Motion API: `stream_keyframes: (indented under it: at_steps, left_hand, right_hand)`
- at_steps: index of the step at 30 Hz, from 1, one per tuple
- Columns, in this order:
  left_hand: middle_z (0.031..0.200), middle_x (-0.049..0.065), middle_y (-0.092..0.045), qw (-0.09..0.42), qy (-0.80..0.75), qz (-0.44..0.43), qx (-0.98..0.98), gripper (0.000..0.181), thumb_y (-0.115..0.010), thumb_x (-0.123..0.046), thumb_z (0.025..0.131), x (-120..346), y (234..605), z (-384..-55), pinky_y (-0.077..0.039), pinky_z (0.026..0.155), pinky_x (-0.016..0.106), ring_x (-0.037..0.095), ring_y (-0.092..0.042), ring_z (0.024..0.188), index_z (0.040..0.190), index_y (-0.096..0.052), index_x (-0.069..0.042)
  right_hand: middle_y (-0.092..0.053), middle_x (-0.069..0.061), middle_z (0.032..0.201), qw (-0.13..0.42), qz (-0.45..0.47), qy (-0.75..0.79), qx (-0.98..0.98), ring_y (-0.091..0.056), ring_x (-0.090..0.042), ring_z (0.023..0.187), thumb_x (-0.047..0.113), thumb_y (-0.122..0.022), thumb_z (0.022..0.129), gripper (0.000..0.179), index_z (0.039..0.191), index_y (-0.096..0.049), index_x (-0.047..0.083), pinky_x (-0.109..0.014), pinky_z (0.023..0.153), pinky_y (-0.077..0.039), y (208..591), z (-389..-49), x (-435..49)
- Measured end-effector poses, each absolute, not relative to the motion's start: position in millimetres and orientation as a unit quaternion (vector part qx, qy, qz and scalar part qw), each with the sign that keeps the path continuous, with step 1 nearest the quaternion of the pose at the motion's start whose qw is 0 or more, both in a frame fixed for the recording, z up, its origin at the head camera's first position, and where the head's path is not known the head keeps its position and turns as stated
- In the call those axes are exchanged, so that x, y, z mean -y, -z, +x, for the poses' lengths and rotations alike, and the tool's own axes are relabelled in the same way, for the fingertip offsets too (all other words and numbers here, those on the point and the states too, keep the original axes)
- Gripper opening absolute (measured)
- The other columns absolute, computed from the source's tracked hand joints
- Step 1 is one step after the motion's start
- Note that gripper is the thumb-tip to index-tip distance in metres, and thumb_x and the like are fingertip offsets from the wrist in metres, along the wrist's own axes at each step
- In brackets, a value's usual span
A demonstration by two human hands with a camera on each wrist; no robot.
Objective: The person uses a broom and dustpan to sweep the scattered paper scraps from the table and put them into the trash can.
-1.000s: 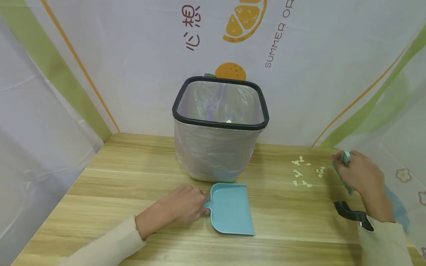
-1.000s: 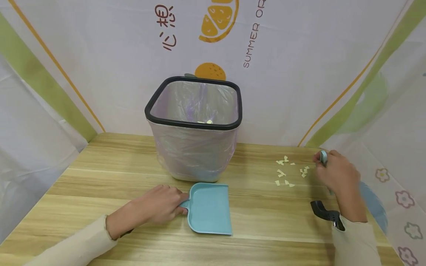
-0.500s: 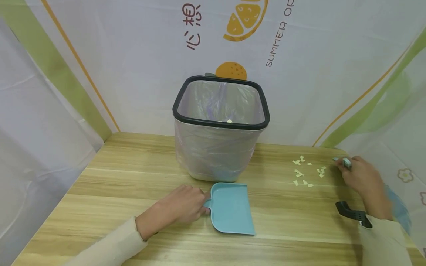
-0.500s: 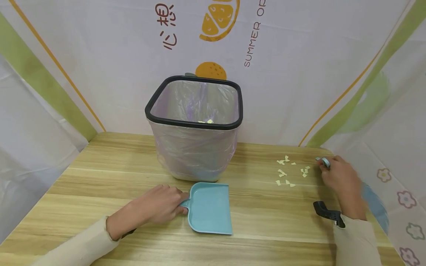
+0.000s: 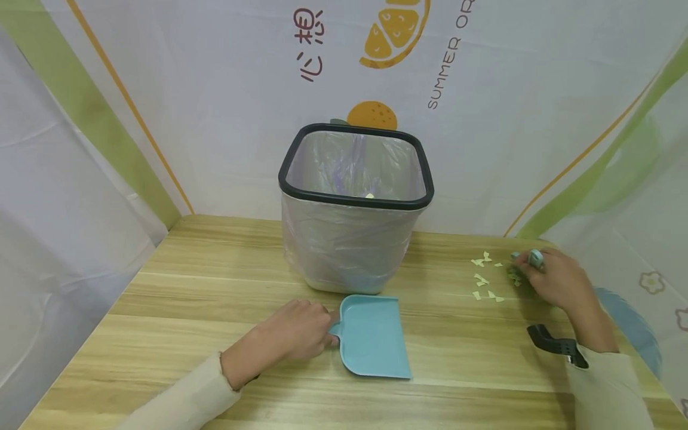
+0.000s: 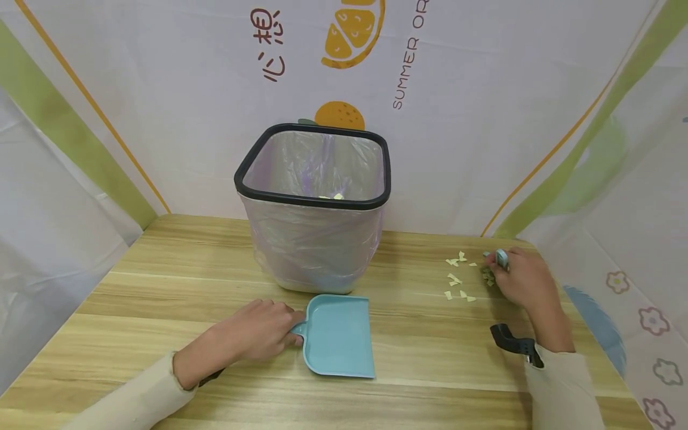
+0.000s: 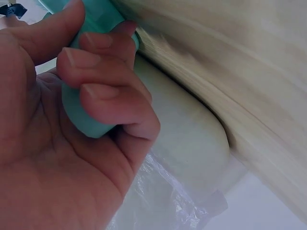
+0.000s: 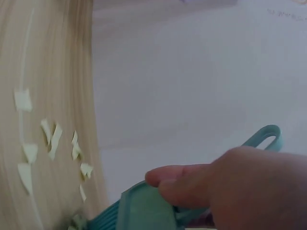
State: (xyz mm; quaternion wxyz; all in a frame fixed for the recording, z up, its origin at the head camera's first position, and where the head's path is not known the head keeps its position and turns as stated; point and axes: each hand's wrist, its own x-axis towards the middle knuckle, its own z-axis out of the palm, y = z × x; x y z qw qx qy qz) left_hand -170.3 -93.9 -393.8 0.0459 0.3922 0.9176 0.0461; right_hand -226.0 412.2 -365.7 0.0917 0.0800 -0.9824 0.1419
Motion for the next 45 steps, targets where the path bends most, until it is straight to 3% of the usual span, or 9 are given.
stream_keyframes:
  at_steps: [7, 14, 21, 29, 33, 38, 45]
  left_hand:
    - [0.072, -0.004, -0.049, 0.048, -0.049, 0.391, -0.918, 0.025, -0.079, -0.033, 0.103, 93, 394, -170, -0.042, 0.056, 0.033, 0.012, -0.041, 0.062, 0.098, -0.069, -0.01]
    - [0.072, -0.004, -0.049, 0.049, -0.05, 0.384, -0.921, 0.025, -0.08, -0.033, 0.102, 93, 394, -169, -0.043, 0.056, 0.034, 0.013, -0.041, 0.062, 0.104, -0.072, -0.009]
    - [0.073, -0.004, -0.05, 0.054, -0.05, 0.38, -0.922, 0.025, -0.08, -0.033, 0.102, 93, 394, -169, -0.044, 0.058, 0.035, 0.013, -0.042, 0.063, 0.105, -0.072, -0.009]
    - [0.073, -0.005, -0.05, 0.049, -0.047, 0.382, -0.922, 0.026, -0.08, -0.033, 0.102, 93, 393, -168, -0.045, 0.059, 0.035, 0.013, -0.042, 0.063, 0.107, -0.073, -0.008]
    - [0.073, -0.005, -0.049, 0.046, -0.046, 0.385, -0.921, 0.025, -0.08, -0.032, 0.102, 93, 393, -168, -0.043, 0.058, 0.034, 0.013, -0.041, 0.063, 0.104, -0.072, -0.008]
    - [0.073, -0.004, -0.049, 0.046, -0.043, 0.385, -0.921, 0.026, -0.08, -0.032, 0.102, 92, 393, -168, -0.044, 0.059, 0.034, 0.013, -0.042, 0.063, 0.104, -0.072, -0.008]
    - [0.074, -0.004, -0.051, 0.043, -0.039, 0.385, -0.921, 0.026, -0.08, -0.033, 0.102, 92, 395, -168, -0.047, 0.06, 0.036, 0.013, -0.045, 0.064, 0.104, -0.072, -0.008]
  right_hand:
    - [-0.076, -0.029, 0.114, 0.087, 0.134, -0.137, 0.978, -0.07, -0.054, 0.104, 0.011, -0.067, 0.107, 0.016, 0.109, -0.08, 0.003, -0.066, 0.081, -0.054, 359, -225, -395]
    - [-0.076, -0.026, 0.119, 0.048, 0.163, -0.181, 0.969, -0.071, -0.051, 0.109, 0.01, -0.065, 0.109, 0.018, 0.117, -0.078, -0.001, -0.065, 0.087, -0.055, 350, -217, -371]
    - [-0.078, -0.02, 0.113, 0.052, 0.184, -0.217, 0.957, -0.073, -0.034, 0.093, 0.006, -0.066, 0.108, 0.015, 0.113, -0.079, 0.003, -0.046, 0.073, -0.055, 343, -212, -356]
    - [-0.077, -0.013, 0.116, 0.112, 0.206, -0.196, 0.952, -0.07, -0.027, 0.089, 0.002, -0.073, 0.103, 0.012, 0.111, -0.081, 0.008, -0.043, 0.072, -0.054, 348, -214, -353]
    - [-0.077, -0.002, 0.112, 0.144, 0.266, -0.18, 0.936, -0.071, -0.021, 0.092, -0.003, -0.08, 0.096, 0.021, 0.105, -0.082, 0.017, -0.041, 0.074, -0.055, 356, -219, -352]
    - [-0.073, 0.015, 0.109, 0.118, 0.341, -0.208, 0.909, -0.07, -0.011, 0.099, -0.006, -0.079, 0.096, 0.036, 0.106, -0.081, 0.028, -0.036, 0.081, -0.057, 360, -221, -349]
    - [-0.071, 0.016, 0.108, 0.049, 0.403, -0.262, 0.876, -0.068, -0.008, 0.097, -0.014, -0.08, 0.091, 0.049, 0.105, -0.079, 0.032, -0.017, 0.096, -0.05, 355, -217, -350]
